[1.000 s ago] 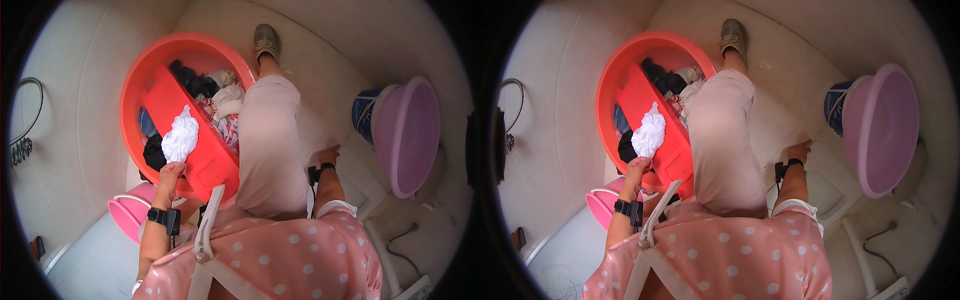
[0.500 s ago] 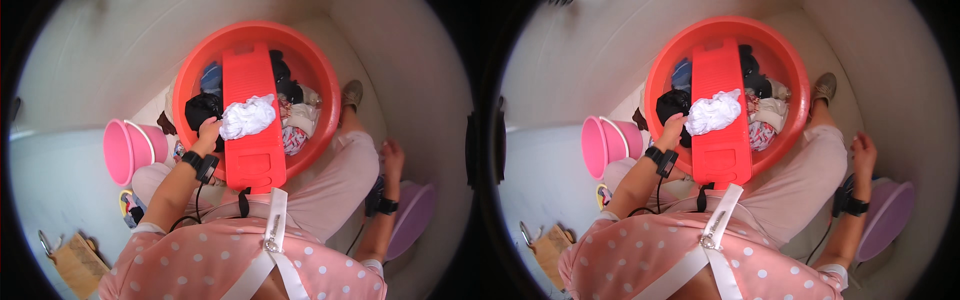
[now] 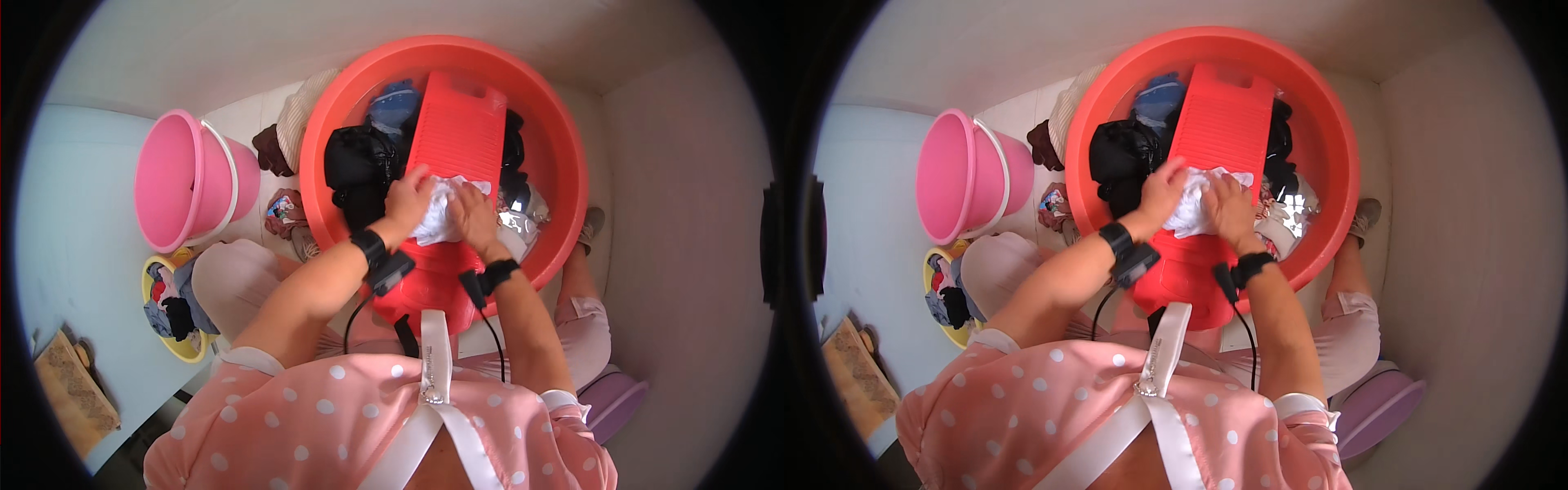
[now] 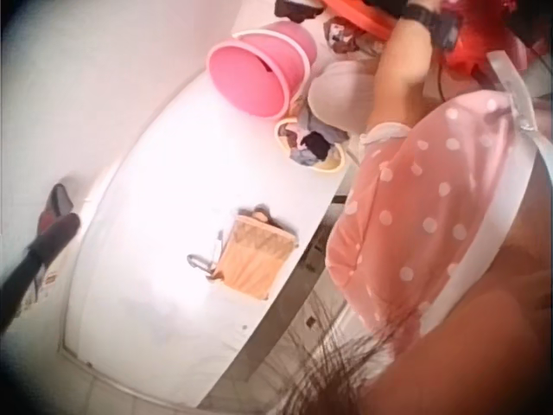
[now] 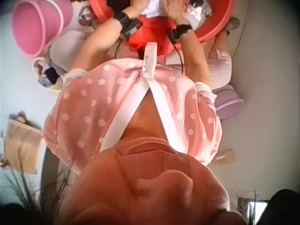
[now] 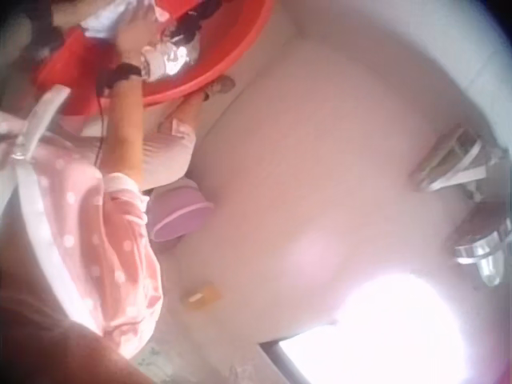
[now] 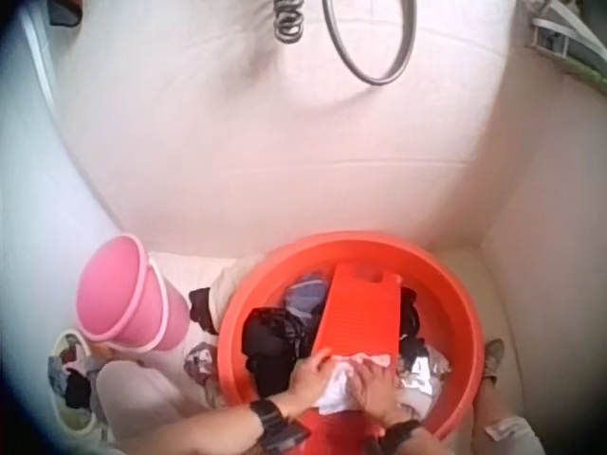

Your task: Hand-washing various garments in a tub using a washboard.

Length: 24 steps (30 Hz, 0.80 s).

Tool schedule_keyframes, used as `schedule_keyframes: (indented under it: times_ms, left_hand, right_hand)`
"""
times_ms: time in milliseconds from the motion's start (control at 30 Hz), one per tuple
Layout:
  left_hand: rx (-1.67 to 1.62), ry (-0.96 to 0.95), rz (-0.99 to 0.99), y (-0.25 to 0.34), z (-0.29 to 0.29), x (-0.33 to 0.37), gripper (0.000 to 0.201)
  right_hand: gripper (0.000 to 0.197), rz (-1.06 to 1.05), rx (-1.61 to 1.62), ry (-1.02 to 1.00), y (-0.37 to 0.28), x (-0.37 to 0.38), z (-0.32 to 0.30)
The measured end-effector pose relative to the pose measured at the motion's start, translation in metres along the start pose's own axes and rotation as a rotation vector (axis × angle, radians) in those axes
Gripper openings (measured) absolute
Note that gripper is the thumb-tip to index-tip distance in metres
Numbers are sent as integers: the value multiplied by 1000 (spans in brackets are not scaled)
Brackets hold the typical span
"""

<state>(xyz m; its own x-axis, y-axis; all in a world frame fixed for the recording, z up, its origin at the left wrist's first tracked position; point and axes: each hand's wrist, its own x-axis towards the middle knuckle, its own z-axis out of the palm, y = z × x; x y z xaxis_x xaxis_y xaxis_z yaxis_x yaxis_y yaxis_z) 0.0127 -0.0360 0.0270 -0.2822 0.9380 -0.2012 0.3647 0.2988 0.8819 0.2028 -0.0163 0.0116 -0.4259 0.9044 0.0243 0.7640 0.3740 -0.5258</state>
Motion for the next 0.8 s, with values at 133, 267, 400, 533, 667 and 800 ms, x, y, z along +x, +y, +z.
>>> schedule_keyframes:
  times_ms: [133,267,400,533,667,800]
  left_hand:
    - [450,-54,546,-13,-41,-89,42]
    - [531,-151,622,-32,-24,-93,41]
    - [643,-181,474,-27,0,-15,28]
    - [696,-161,466,-8,15,41,23]
    - [720,-272,450,-8,-1,9,30]
    - [610,-206,750,-18,-37,-102,29]
  right_hand:
    - [41,-138,-90,-35,-71,-46,-23]
    - [26,-198,-174,-24,-67,-58,-10]
    - [12,-88,-193,-99,-38,1,18]
    - [15,15,-322,-31,-16,50,26]
    - [28,20,-280,-59,-36,23,8]
    - [26,-264,-135,-15,-71,-68,-15]
